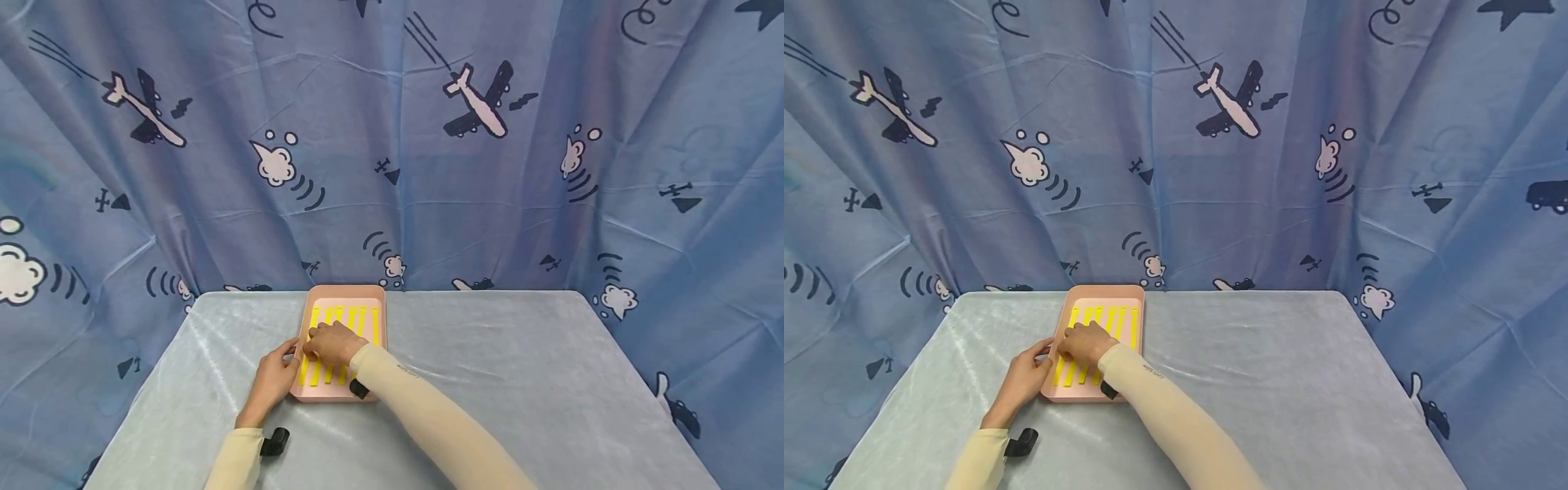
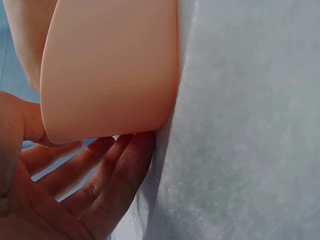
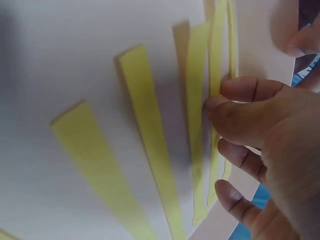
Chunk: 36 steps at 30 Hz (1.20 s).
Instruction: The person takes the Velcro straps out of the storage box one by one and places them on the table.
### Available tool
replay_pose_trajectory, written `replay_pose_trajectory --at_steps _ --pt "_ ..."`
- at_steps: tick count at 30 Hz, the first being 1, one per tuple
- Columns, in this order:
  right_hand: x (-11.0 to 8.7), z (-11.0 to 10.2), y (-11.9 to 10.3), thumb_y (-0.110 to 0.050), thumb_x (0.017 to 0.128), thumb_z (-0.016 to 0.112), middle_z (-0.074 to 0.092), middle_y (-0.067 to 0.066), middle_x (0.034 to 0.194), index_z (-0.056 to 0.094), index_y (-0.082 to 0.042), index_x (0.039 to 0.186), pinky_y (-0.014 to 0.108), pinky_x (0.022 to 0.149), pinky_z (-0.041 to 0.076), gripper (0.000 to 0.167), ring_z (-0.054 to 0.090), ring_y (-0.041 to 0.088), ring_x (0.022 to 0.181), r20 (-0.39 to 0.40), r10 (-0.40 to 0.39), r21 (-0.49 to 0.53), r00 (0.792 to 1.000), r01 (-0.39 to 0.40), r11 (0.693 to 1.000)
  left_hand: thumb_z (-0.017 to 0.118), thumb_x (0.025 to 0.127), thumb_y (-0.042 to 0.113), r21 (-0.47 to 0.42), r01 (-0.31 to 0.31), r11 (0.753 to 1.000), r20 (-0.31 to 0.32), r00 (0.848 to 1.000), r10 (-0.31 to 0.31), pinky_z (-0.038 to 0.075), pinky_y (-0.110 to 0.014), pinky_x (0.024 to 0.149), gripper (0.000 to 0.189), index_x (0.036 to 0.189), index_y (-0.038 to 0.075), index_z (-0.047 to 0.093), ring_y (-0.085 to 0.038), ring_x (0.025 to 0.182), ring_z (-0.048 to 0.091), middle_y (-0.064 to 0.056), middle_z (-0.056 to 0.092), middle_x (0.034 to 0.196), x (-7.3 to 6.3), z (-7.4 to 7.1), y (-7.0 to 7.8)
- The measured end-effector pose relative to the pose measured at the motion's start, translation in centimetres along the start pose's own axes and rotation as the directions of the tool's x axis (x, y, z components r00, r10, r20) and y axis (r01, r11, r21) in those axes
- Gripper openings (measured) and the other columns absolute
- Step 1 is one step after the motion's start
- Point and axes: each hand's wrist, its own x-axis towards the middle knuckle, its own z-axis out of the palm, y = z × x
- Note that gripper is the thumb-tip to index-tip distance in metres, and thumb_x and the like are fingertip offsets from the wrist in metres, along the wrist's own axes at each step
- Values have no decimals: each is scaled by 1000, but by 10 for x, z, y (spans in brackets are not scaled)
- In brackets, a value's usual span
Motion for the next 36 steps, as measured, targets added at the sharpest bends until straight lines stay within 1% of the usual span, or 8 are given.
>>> replay_pose_trajectory --at_steps 4,7,14,17,20,23,27,36 --pt "-2 0 -2 -11 96 60 56 -10 99 65 -30 91 36 98 44 20 49 10 97 5 -13 16 1000 13 1000 52 94 7 -5 4 1000 5 1000 -4 54 -49 87 47 141 2 52 -39 107 67 -25 64 126 -2 1 -1" --pt "-3 1 -3 -17 98 60 58 -9 101 68 -31 98 39 100 45 16 51 11 98 -7 -33 -11 999 33 999 52 94 7 -8 0 1000 7 1000 0 54 -49 87 47 141 2 52 -39 107 67 -26 64 125 -3 1 -1" --pt "1 2 -2 -26 99 58 60 -11 108 70 -33 106 37 101 46 15 53 10 103 -44 -72 -108 996 67 992 52 94 8 -13 -11 1000 1 1000 11 55 -49 86 46 141 2 52 -39 107 67 -25 64 125 -1 -1 0" --pt "3 1 -1 -30 100 56 63 -12 114 69 -34 113 35 100 46 19 54 10 106 -57 -82 -132 995 74 988 53 95 9 -15 -19 1000 -1 1000 19 55 -48 86 46 140 1 52 -39 107 67 -25 64 125 1 -3 1" --pt "4 -1 -1 -28 100 55 63 -12 118 67 -36 118 33 98 46 23 56 10 109 -69 -93 -157 993 81 984 54 96 11 -16 -28 999 -4 1000 28 56 -47 85 45 140 1 53 -38 106 68 -24 65 124 3 -5 2" --pt "6 -3 0 -24 100 56 63 -12 116 67 -35 115 31 96 47 22 55 9 108 -74 -103 -168 992 89 982 55 96 11 -16 -36 999 -6 999 36 56 -46 83 45 140 2 53 -38 105 68 -24 65 123 5 -5 3" --pt "7 -3 0 -27 100 57 63 -12 112 69 -33 109 30 93 47 16 55 9 103 -76 -106 -170 991 92 981 53 95 9 -16 -33 999 -10 999 33 56 -46 83 45 140 2 53 -37 105 68 -24 65 123 6 -5 2" --pt "3 2 -2 -26 99 58 63 -12 109 70 -32 107 29 90 47 15 55 9 101 -76 -128 -167 989 114 979 54 96 11 -21 -16 1000 2 1000 16 55 -47 84 45 140 3 53 -38 106 68 -24 65 124 1 -3 0"
